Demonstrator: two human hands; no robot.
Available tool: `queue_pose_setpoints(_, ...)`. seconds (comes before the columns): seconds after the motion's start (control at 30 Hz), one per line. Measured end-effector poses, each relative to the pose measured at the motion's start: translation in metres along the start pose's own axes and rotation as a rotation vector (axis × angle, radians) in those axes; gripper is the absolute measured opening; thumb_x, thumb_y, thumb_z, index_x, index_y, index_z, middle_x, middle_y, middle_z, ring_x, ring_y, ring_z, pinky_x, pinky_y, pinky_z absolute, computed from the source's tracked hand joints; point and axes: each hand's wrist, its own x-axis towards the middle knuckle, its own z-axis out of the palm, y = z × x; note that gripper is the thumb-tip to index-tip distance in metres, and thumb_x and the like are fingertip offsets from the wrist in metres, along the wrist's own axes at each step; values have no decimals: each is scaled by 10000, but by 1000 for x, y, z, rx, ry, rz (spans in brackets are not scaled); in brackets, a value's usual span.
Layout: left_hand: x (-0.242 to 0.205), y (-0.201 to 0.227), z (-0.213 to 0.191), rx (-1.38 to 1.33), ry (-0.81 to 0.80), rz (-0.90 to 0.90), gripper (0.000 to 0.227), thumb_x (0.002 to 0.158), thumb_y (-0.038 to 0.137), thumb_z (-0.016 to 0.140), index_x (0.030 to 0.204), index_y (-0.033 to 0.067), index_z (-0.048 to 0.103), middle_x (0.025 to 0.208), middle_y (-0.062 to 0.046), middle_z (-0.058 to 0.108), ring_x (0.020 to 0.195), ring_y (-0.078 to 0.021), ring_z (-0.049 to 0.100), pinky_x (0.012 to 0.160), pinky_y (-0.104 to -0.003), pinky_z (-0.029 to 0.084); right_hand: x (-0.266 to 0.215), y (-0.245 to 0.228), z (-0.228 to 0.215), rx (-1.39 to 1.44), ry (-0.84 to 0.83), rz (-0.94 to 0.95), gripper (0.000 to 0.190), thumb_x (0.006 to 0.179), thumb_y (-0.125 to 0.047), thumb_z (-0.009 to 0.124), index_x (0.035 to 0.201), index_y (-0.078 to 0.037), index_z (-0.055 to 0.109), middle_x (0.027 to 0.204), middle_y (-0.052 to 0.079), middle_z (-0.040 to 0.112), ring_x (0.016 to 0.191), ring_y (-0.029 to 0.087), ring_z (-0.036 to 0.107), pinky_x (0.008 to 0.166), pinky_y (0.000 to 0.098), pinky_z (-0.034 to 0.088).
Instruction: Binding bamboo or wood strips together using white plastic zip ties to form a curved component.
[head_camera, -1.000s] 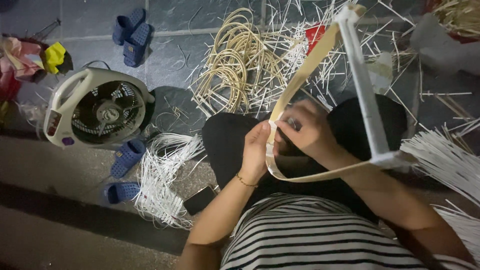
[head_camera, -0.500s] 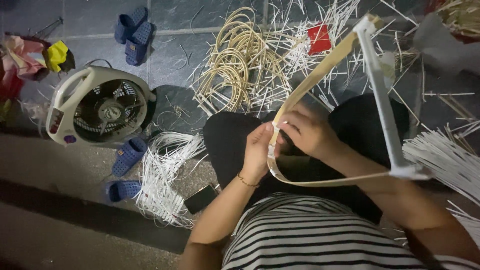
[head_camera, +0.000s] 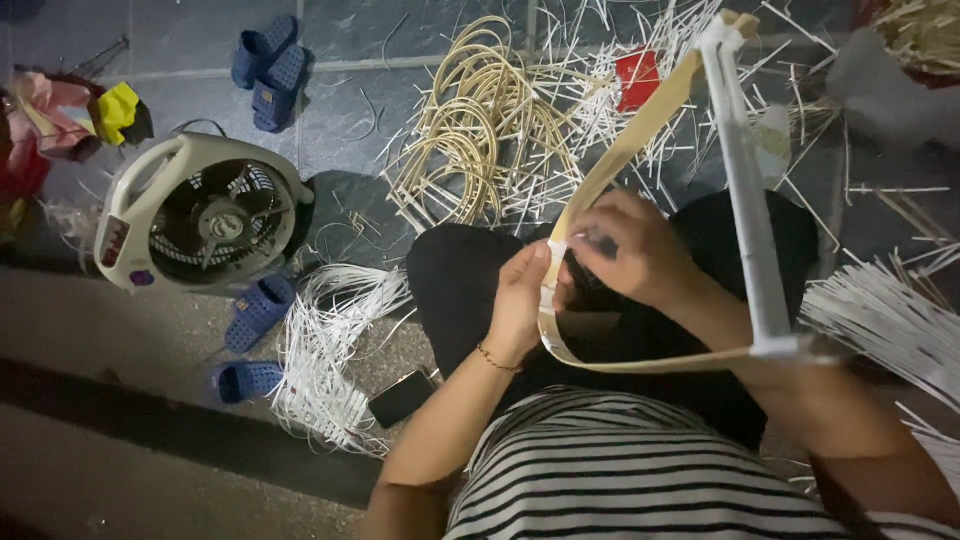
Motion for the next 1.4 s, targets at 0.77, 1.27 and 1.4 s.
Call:
queue_pose_setpoints(0.77,17,-6,7,175,215,30,292,1077,265,482,1094,34,659,716,-7,637,471,-88,520,430,-250,410,-18,-6,13,-506,-166,-255,194,800,-225,746,875,-71,654,821,74,616,772,257,612,707,408,478)
queue_pose_setpoints(1.27,23,-2,-3,269,-58,29,240,1042,143,554,1222,-1,623,956,-60,710,771,-115,680,674,-279,588,-46,17,10,115,-346,305,170,917,-222,720,966,-60,703,859,146,743,744,268,747,684,369,581)
queue_pose_setpoints(1.4,20,-1,1,261,-106,110,283,999,50,627,1280,17,623,1035,-53,700,881,-101,658,773,-258,567,-53,33,23,361,-369,270,209,837,-169,731,1008,-49,728,881,130,764,755,233,746,664,358,584)
